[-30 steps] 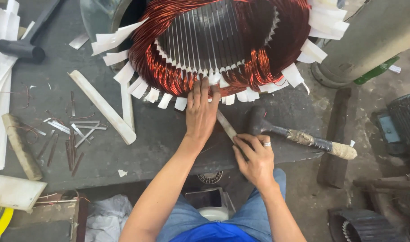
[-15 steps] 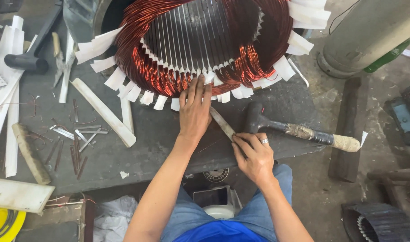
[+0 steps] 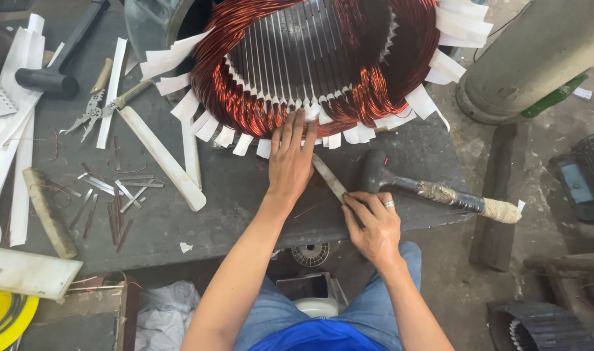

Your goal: Adjusting and seating insulation strips into the slots of a motor stator using a hammer and wedge.

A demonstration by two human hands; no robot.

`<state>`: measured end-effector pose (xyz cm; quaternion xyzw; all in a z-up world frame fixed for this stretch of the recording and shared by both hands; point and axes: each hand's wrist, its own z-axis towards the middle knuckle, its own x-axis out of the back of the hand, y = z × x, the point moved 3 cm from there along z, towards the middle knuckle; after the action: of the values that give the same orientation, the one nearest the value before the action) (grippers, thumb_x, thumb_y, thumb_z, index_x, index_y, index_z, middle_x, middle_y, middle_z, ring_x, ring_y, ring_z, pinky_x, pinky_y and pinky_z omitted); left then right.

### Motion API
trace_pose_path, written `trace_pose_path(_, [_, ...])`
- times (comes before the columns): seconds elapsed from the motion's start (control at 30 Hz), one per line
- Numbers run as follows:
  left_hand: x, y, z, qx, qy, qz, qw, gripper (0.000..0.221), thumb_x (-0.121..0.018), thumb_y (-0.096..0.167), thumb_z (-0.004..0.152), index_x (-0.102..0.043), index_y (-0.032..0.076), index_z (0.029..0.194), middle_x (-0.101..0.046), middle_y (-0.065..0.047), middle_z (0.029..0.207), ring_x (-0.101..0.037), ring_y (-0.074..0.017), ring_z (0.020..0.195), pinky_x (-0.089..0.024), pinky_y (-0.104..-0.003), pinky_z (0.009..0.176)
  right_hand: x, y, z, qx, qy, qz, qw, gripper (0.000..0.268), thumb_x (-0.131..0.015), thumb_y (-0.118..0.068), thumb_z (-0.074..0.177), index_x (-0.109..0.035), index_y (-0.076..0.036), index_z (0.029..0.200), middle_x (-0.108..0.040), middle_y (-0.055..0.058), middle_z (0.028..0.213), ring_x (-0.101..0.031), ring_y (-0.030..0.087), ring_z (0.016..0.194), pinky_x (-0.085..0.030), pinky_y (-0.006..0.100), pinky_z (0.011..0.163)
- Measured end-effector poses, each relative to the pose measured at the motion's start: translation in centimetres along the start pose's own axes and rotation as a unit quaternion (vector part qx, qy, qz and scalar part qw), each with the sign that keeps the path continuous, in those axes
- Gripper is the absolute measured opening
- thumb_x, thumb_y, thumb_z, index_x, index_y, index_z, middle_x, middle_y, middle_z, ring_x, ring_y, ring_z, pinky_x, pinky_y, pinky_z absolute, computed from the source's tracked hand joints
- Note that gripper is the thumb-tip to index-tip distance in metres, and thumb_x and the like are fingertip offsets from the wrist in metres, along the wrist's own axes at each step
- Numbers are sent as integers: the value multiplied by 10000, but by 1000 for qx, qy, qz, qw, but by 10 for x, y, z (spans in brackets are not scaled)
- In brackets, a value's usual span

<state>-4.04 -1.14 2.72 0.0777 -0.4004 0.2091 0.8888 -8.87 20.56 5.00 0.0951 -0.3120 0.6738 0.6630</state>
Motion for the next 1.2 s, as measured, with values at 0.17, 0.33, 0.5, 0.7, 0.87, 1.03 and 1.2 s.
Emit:
trace_pose_path(0.17, [4,0,0,-2,-7,1,1000,579,-752,-10,891,-560,54,1434,-536,-249,1564,-482,-376,1505,-369,-509,1184,0,0,-2,-28,-22,-20,999,87,-867,-115,906,-877,-80,985,-809,101,911,-675,228,822,-555,269,630])
trace_pose_path(0.33, [6,1,0,-4,-12,-14,1000,582,-744,-31,896,-556,42,1442,-527,-260,1568,-469,-386,1509,-371,-512,1186,-1,0,-3,-37,-25,-31,999,97,-870,-143,917,-879,-92,998,-816,90,922,-682,229,829,-561,275,625])
trace_pose_path(0.5, [7,1,-1,-4,-11,-6,1000,604,-775,-36,885,-561,46,1443,-520,-258,1579,-458,-386,1519,-363,-513,1202,1,-5,1,-41,-36,-38,998,82,-862,-135,925,-880,-88,990,-802,98,884,-660,226,794,-555,276,629])
trace_pose_path(0.7, [5,1,-1,-1,-16,-13,1000,643,-797,-52,865,-559,41,1455,-532,-263,1567,-467,-394,1513,-369,-522,1203,0,-4,-1,-42,-44,-32,998,79,-859,-147,936,-880,-99,996,-809,90,912,-675,226,806,-559,279,633])
trace_pose_path(0.87, [6,1,-1,-8,-9,-1,1000,667,-825,-39,859,-548,41,1460,-533,-268,1558,-469,-393,1510,-362,-513,1213,0,-5,1,-47,-49,-7,998,76,-851,-140,946,-872,-80,989,-805,111,908,-677,243,776,-566,300,628])
trace_pose_path(1.03, [23,6,4,-4,-5,30,1000,610,-821,-20,882,-567,46,1433,-551,-253,1541,-483,-367,1498,-368,-495,1207,0,-3,-1,-36,-47,0,998,84,-849,-149,948,-867,-77,988,-806,109,928,-687,246,776,-576,311,643])
trace_pose_path(1.2, [46,8,20,29,-105,-53,993,846,-888,-63,766,-500,21,1513,-531,-259,1527,-433,-391,1506,-346,-513,1218,6,2,-6,-45,-52,38,997,134,-812,-193,983,-849,-66,1002,-782,123,957,-687,295,799,-589,380,663])
